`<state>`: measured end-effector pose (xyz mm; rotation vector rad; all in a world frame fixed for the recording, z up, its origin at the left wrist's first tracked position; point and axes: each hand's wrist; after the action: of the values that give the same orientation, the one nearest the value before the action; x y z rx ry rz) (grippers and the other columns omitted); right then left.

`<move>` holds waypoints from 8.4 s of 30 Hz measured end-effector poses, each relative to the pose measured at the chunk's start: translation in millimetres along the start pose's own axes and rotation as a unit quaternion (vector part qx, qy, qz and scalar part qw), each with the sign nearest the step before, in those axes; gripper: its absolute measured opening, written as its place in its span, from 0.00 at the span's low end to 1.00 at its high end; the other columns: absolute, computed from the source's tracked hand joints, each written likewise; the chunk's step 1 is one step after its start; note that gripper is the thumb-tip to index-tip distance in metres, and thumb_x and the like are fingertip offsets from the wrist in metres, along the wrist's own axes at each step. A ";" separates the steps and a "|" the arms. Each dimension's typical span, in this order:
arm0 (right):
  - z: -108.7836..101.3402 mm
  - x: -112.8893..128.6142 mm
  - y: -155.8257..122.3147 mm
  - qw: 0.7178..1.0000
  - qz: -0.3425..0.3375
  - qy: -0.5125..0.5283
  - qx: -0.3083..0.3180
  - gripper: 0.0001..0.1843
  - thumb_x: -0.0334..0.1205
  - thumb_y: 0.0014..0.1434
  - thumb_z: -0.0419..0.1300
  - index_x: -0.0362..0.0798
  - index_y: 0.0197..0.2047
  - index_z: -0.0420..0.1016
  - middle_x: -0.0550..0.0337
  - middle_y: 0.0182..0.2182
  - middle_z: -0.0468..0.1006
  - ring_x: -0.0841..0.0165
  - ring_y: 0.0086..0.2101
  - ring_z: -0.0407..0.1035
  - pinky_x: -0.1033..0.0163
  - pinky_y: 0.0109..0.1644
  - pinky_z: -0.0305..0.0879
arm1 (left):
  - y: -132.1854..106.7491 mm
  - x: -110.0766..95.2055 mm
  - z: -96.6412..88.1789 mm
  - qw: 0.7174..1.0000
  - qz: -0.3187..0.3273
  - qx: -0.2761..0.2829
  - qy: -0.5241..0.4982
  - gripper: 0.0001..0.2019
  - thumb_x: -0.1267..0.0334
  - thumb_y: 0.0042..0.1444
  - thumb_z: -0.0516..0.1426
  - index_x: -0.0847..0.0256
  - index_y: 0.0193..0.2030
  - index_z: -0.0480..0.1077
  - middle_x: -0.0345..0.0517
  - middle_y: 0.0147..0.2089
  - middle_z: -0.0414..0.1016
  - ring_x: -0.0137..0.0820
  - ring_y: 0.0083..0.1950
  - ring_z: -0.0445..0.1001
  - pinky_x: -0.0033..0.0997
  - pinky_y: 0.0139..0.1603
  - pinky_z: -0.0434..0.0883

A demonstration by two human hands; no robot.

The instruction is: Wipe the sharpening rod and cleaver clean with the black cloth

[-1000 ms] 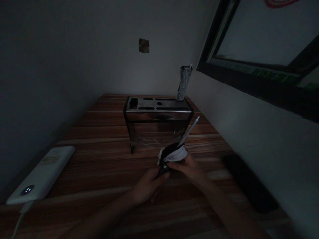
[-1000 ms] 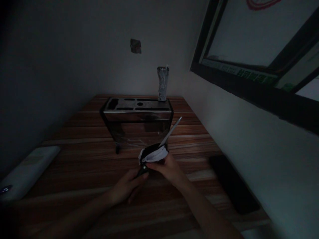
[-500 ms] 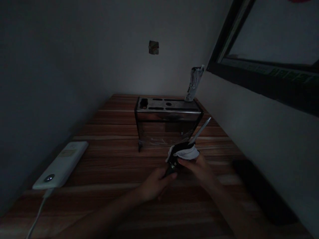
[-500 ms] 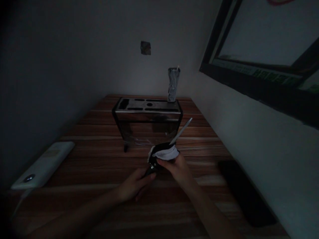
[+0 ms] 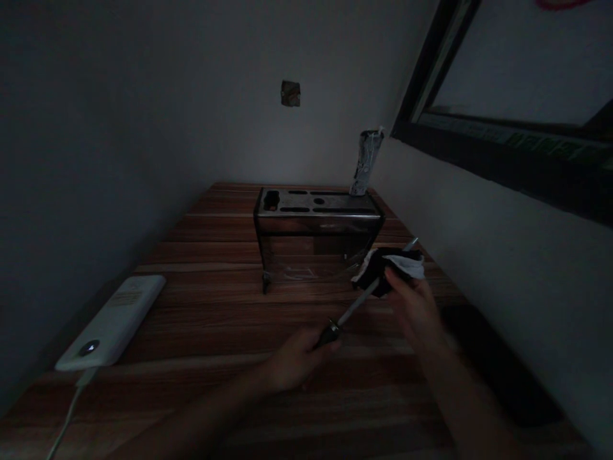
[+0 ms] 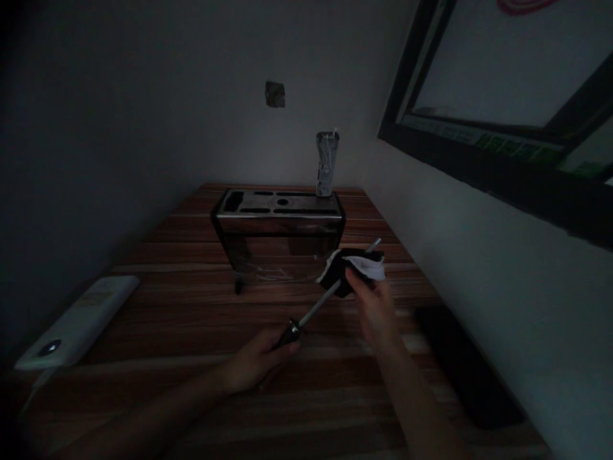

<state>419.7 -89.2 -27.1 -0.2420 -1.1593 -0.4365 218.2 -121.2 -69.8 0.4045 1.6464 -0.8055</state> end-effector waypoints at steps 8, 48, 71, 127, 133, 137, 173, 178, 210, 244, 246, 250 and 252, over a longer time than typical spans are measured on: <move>-13.5 16.9 19.3 0.989 -0.118 0.070 -0.049 0.11 0.36 0.43 0.67 0.50 0.34 0.75 0.63 0.37 0.78 0.68 0.42 0.71 0.58 0.48 0.66 | -0.5 -5.0 -3.7 0.988 0.064 0.012 0.137 0.12 0.56 0.57 0.48 0.63 0.31 0.64 0.35 0.26 0.59 0.24 0.29 0.60 0.21 0.30 0.59; 13.4 -29.8 -33.4 0.948 0.112 -0.152 0.255 0.17 0.38 0.37 0.70 0.48 0.34 0.76 0.60 0.33 0.81 0.63 0.36 0.74 0.58 0.45 0.69 | 2.1 -1.2 -2.0 0.997 0.001 -0.009 -0.078 0.21 0.44 0.52 0.51 0.61 0.24 0.57 0.28 0.10 0.54 0.18 0.09 0.51 0.17 0.07 0.49; 3.9 -11.1 -10.0 0.997 0.002 -0.059 0.042 0.15 0.39 0.38 0.70 0.52 0.33 0.76 0.65 0.33 0.80 0.67 0.37 0.72 0.58 0.48 0.65 | -0.7 -2.5 -1.3 1.000 -0.020 0.007 -0.008 0.18 0.46 0.54 0.49 0.60 0.28 0.58 0.28 0.14 0.53 0.20 0.12 0.53 0.18 0.11 0.51; 9.0 -27.6 -32.5 0.933 0.078 -0.196 0.293 0.16 0.41 0.42 0.68 0.48 0.36 0.74 0.59 0.34 0.80 0.63 0.38 0.73 0.56 0.47 0.67 | 1.3 -0.7 -4.1 0.999 -0.013 0.000 -0.035 0.19 0.46 0.53 0.51 0.62 0.27 0.60 0.27 0.12 0.55 0.19 0.10 0.53 0.16 0.08 0.52; 10.5 -23.4 -32.8 0.946 0.070 -0.185 0.258 0.15 0.42 0.41 0.68 0.49 0.35 0.75 0.59 0.34 0.80 0.62 0.38 0.73 0.56 0.47 0.67 | -0.4 -4.3 -2.4 0.998 -0.026 -0.016 -0.051 0.19 0.45 0.52 0.52 0.61 0.26 0.58 0.27 0.11 0.55 0.19 0.10 0.52 0.16 0.08 0.50; 9.4 -21.3 -28.7 0.956 0.054 -0.168 0.233 0.15 0.42 0.42 0.68 0.50 0.35 0.76 0.60 0.35 0.80 0.62 0.39 0.73 0.56 0.47 0.67 | -0.3 -4.4 -2.6 0.998 -0.022 -0.012 -0.051 0.19 0.45 0.51 0.52 0.60 0.25 0.58 0.27 0.11 0.55 0.19 0.10 0.53 0.16 0.08 0.51; -7.6 14.4 15.8 0.982 -0.125 0.101 -0.096 0.08 0.40 0.46 0.65 0.51 0.33 0.75 0.65 0.35 0.77 0.69 0.41 0.70 0.60 0.45 0.67 | -0.8 -5.6 -4.8 0.986 0.061 0.020 0.153 0.10 0.59 0.56 0.50 0.63 0.31 0.63 0.34 0.26 0.59 0.23 0.27 0.60 0.20 0.27 0.59; 0.9 -1.4 4.9 0.994 -0.053 0.049 -0.084 0.13 0.41 0.41 0.68 0.51 0.33 0.75 0.64 0.36 0.78 0.67 0.40 0.71 0.57 0.46 0.67 | 0.1 3.0 -3.3 0.998 -0.015 0.025 0.062 0.15 0.50 0.56 0.49 0.61 0.33 0.61 0.31 0.19 0.56 0.21 0.16 0.57 0.19 0.14 0.55; 9.2 -29.4 -28.6 0.942 0.103 -0.141 0.285 0.15 0.38 0.42 0.68 0.50 0.36 0.76 0.61 0.35 0.80 0.65 0.38 0.73 0.58 0.47 0.67 | 1.9 -0.4 -2.9 0.998 -0.011 -0.010 -0.061 0.19 0.44 0.52 0.51 0.61 0.27 0.59 0.27 0.11 0.55 0.19 0.10 0.52 0.17 0.08 0.49; -25.6 8.7 32.2 0.997 -0.060 0.042 -0.006 0.10 0.37 0.41 0.68 0.47 0.30 0.76 0.64 0.30 0.79 0.71 0.33 0.73 0.63 0.42 0.67 | 0.9 -2.8 -3.3 0.998 -0.017 0.047 0.045 0.18 0.46 0.55 0.48 0.60 0.31 0.58 0.28 0.16 0.55 0.20 0.14 0.56 0.19 0.12 0.55; -27.9 11.5 35.4 0.995 -0.074 0.062 -0.017 0.09 0.36 0.41 0.68 0.47 0.30 0.75 0.65 0.30 0.79 0.72 0.33 0.72 0.64 0.41 0.68 | 0.3 -4.2 -3.0 0.997 -0.026 0.045 0.053 0.17 0.46 0.55 0.48 0.61 0.32 0.58 0.28 0.17 0.55 0.20 0.14 0.55 0.19 0.13 0.56; -37.8 19.1 42.0 0.991 -0.097 0.092 -0.027 0.10 0.34 0.42 0.68 0.46 0.32 0.75 0.65 0.31 0.78 0.73 0.33 0.72 0.65 0.39 0.69 | -1.0 -8.0 -3.5 0.994 -0.033 0.060 0.083 0.16 0.48 0.56 0.47 0.61 0.33 0.59 0.29 0.18 0.55 0.21 0.16 0.55 0.20 0.15 0.54; -47.2 23.1 46.8 0.988 -0.102 0.102 -0.054 0.10 0.35 0.43 0.67 0.47 0.32 0.75 0.66 0.31 0.78 0.73 0.33 0.72 0.64 0.38 0.69 | -1.6 -9.8 -4.0 0.992 -0.004 0.064 0.113 0.15 0.50 0.56 0.48 0.61 0.32 0.61 0.31 0.20 0.56 0.21 0.18 0.57 0.20 0.18 0.56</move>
<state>487.5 -71.3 -22.3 -0.1673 -0.9639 -0.6905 216.7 -118.0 -59.7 0.5973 1.8121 -0.9005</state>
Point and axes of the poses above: each hand's wrist, its own y-axis towards the middle knuckle, its own z-axis out of the palm, x = y × z
